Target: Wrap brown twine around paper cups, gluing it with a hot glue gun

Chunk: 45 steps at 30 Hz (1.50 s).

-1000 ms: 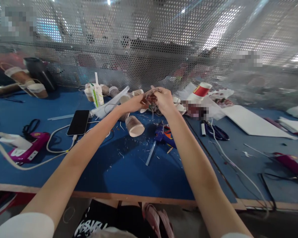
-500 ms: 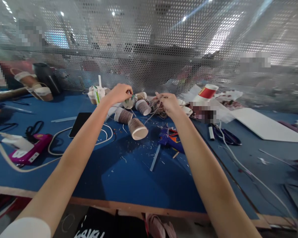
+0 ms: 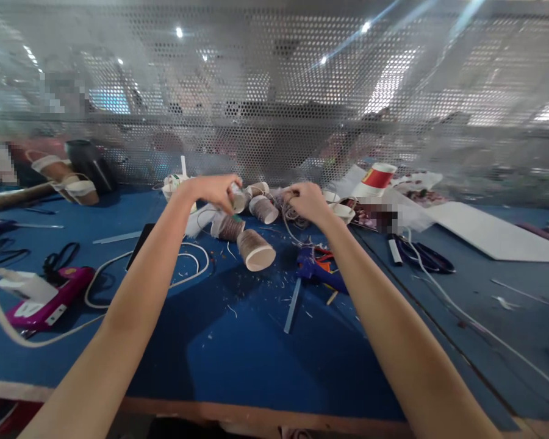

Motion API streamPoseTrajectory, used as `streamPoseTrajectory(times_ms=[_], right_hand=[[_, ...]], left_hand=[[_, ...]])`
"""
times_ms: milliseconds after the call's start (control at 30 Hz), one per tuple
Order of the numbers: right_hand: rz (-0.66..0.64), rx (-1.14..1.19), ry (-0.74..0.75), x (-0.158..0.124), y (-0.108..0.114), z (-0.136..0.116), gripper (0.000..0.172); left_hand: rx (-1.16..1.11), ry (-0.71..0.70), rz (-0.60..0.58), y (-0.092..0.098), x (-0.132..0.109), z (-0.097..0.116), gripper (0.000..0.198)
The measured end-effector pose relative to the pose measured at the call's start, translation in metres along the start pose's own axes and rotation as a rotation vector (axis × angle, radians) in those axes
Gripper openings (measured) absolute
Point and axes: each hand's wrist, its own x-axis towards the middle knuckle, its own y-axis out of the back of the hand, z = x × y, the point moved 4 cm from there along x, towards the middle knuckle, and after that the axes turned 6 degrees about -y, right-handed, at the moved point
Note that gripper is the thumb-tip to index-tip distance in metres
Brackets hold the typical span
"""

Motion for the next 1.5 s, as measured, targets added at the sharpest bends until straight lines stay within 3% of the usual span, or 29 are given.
streamPoseTrajectory(times_ms=[67,233,367,433,533,700,867,1033,1133,1167,1267,1400,1500], right_hand=[[0.044,0.0,-0.054,0.003,0.003,0.006,0.033],[-0.042,0.068,-0.207,0.008,-0.016,0.018,0.029],[-0.054,0.132,-0.299,0.013,-0.033,0.02,0.029],[-0.025,0.143,-0.328,0.015,-0.032,0.021,0.03],[0.061,0.134,-0.333,0.015,-0.022,0.026,0.028],[0.175,0.134,-0.299,0.016,-0.002,0.036,0.028],[0.191,0.172,-0.265,0.021,0.002,0.038,0.024],[0.162,0.173,-0.215,0.016,0.0,0.021,0.033],[0.127,0.133,-0.147,0.008,-0.001,0.005,0.035],[0.117,0.117,-0.118,0.005,-0.002,0.0,0.035],[0.096,0.078,-0.041,-0.002,-0.005,-0.01,0.034],[0.052,0.059,-0.018,-0.002,-0.014,-0.009,0.031],[0.02,0.061,-0.048,0.005,-0.02,0.004,0.033]], left_hand=[[0.083,0.04,-0.097,-0.006,0.001,-0.01,0.078],[0.172,0.041,-0.112,-0.018,0.02,-0.019,0.072],[0.144,-0.064,0.029,-0.023,0.037,-0.02,0.074],[0.102,-0.103,0.124,-0.029,0.043,-0.022,0.062],[0.081,-0.064,0.193,-0.045,0.051,-0.024,0.043],[0.081,0.027,0.316,-0.067,0.057,-0.026,0.038],[0.044,0.107,0.386,-0.056,0.053,-0.033,0.033],[-0.101,-0.051,0.245,-0.039,0.049,-0.007,0.034],[-0.299,-0.264,0.275,-0.03,0.043,0.02,0.076],[-0.4,-0.347,0.28,-0.028,0.041,0.028,0.081],[-0.587,-0.403,0.19,-0.027,0.037,0.037,0.066],[-0.636,-0.273,0.083,-0.025,0.032,0.029,0.035],[-0.608,-0.242,-0.005,-0.019,0.023,0.023,0.03]])
